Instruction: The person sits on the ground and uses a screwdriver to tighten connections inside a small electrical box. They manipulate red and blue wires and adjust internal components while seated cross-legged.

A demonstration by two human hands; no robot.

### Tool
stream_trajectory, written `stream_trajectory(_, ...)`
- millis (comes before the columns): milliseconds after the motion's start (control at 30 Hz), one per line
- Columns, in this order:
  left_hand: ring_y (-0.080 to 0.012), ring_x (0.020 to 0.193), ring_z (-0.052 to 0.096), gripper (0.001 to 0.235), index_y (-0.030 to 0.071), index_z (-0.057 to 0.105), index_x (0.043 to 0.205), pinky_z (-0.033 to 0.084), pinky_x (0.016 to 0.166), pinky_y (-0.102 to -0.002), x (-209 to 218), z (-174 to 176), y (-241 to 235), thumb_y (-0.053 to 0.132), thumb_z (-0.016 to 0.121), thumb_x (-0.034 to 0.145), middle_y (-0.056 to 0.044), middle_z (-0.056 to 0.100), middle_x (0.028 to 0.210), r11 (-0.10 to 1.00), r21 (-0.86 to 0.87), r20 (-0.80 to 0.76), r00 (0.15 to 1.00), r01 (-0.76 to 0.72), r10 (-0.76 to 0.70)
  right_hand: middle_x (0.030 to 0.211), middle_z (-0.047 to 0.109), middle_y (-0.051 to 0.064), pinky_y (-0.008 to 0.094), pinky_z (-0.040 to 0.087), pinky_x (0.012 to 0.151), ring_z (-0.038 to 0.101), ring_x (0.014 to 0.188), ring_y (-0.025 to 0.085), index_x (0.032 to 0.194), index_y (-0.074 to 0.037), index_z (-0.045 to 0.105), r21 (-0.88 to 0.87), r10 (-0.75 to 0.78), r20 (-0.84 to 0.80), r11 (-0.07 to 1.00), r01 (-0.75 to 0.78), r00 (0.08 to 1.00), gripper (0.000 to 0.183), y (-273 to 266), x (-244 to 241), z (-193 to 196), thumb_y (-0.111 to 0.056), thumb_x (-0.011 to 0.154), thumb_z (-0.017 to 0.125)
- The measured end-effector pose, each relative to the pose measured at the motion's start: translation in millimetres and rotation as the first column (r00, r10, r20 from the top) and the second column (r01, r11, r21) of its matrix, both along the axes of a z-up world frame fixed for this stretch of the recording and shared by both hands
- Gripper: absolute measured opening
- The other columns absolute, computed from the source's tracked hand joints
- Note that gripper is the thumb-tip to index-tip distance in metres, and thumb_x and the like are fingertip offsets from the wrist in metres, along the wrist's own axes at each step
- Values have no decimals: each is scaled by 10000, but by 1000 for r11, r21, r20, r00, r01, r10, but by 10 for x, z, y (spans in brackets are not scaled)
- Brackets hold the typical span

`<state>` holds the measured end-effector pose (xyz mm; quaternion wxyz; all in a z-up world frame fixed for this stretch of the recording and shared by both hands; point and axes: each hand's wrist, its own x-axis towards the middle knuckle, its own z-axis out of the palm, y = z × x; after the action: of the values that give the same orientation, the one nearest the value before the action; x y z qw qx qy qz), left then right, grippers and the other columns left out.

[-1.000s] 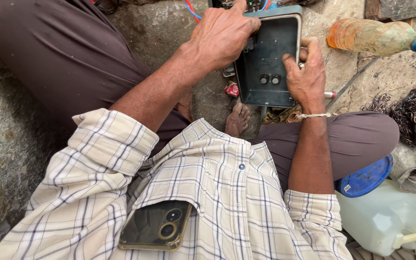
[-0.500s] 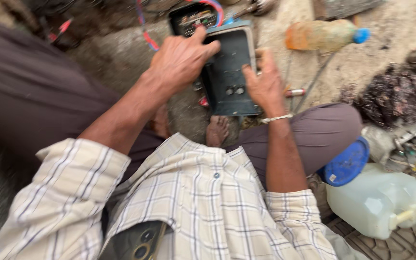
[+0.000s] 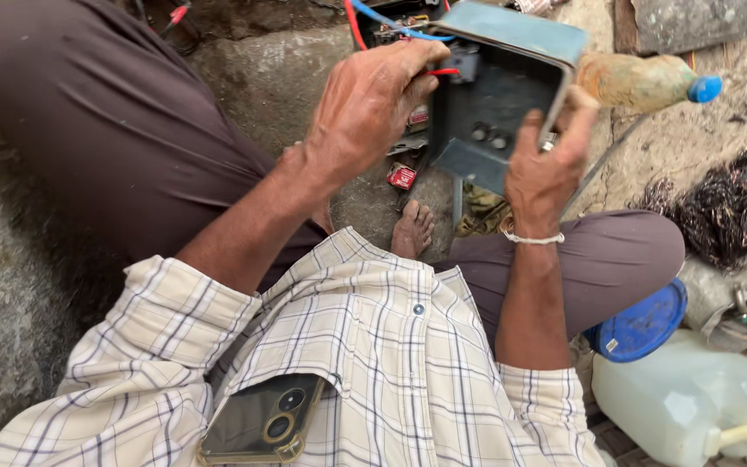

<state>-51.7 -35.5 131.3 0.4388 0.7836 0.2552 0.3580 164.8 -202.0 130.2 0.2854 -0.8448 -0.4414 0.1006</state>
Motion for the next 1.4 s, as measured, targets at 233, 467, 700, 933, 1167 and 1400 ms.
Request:
stream_trajectory(233,-262,907,643,191,123,686,1114,551,825,-381,59,592,-79,187,777,959,-31,666,997,978,174,31,993,-118,114,1431,603,249,450,502,1161,642,1316,354,1537,46,387,459,-69,85,888,22,994,511,-55,293,9,-184,1155,637)
stream_trajectory(467,-222,911,628,180,93,645,1135,563,773,-363,276,931,-76,220,734,1043,-63,564,1049,944,196,190,954,-267,230,1532,524,270,432,442,1248,547,1387,368,1594,60,336,393,-218,323,916,79,921,546,-50,895,326,-53,1127,596)
stream_trajectory(700,-187,842,646,164,103,660,1062,542,682,-362,217,1209,58,230,755,1019,-27,614,944,820,392,259,905,-417,336,1501,530,254,419,466,1227,596,1393,359,1532,73,351,411,-193,353,911,33,915,552,64,675,679,4,1036,584)
stream_trajectory(933,-174,751,646,204,74,666,1096,516,626,-349,200,1113,103,235,760,1011,-36,632,901,781,459,287,903,-423,320,1605,433,266,417,402,1312,516,1502,364,1593,82,240,428,-180,363,904,8,914,633,-20,572,618,76,1061,583)
stream_trajectory(1167,-169,814,657,164,106,662,1145,531,682,-352,210,1045,104,197,746,1038,-20,641,971,813,432,289,914,-391,286,1591,419,280,424,418,1308,500,1498,381,1629,94,225,415,-236,419,909,46,877,717,-70,539,563,36,1042,632)
stream_trajectory(1400,-176,839,665,211,88,661,1196,542,695,-351,158,1074,94,208,756,1052,-23,648,989,796,441,323,900,-415,291,1606,443,275,428,415,1294,515,1481,372,1605,88,253,398,-256,480,916,52,839,703,-62,535,604,27,1028,650)
